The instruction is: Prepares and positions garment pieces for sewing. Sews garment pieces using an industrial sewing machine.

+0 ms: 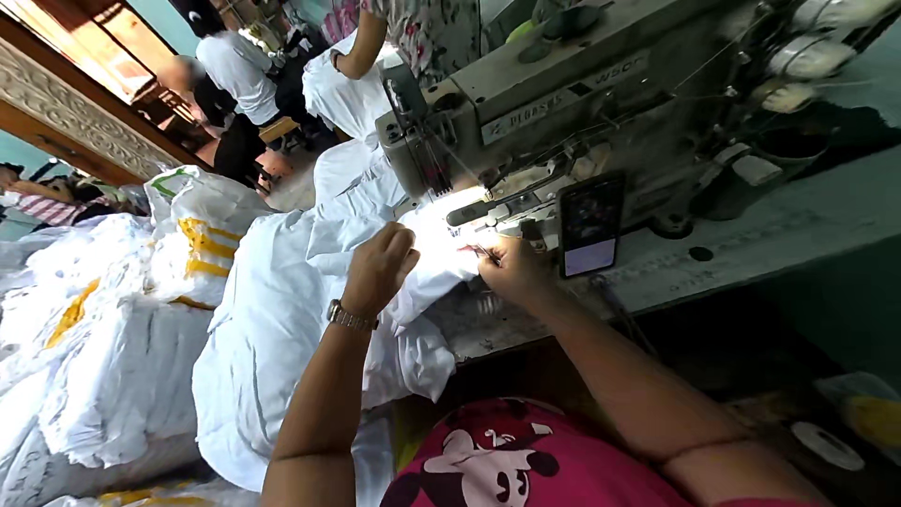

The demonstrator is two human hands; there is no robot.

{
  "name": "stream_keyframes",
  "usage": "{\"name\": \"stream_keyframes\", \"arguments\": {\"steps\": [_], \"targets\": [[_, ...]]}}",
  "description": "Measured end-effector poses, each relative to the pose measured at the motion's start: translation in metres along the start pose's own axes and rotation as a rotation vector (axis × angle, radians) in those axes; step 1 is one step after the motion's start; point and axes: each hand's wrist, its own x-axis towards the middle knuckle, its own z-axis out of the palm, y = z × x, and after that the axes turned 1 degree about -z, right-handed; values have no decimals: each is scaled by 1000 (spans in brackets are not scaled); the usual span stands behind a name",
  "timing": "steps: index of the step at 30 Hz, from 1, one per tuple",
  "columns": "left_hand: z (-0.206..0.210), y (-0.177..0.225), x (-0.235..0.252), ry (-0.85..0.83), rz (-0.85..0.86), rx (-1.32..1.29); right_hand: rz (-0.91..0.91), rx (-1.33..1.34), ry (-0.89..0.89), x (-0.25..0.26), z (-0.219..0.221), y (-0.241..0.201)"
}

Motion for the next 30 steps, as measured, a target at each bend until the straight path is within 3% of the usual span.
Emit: {"name": "stream_keyframes", "arguments": {"steps": [3,5,7,10,12,15,18,22,23,26,30], "targets": [[-43,31,5,232,91,196,-8,-58,-71,2,-2,-2],[-59,47,11,176,62,187,-62,42,-161,-4,-12,-14],[-68,53,15,-8,-11,-2,-197,158,-240,-19,-27,-29],[-65,57,21,-421,-40,-341,-346,283,-305,-40,-37,-43],[-58,55,29,-626,18,-392,-346,280,-338,-40,-37,-43],[-71,40,51,-742,92,-348,-254,231,-331,-24,-31,-31],[-91,31,64,-728,90,-401,-118,250,-245,-23,-21,-12],[-87,51,52,-702,-32,171,-94,293,-245,-33,-14,1],[-82,57,48,-707,-29,213,-111,290,-233,-34,-10,8],[-78,60,43,-796,-5,65,-150,315,-213,-34,-6,17],[-76,65,39,-787,-8,63,-168,340,-218,-35,-5,18]]}}
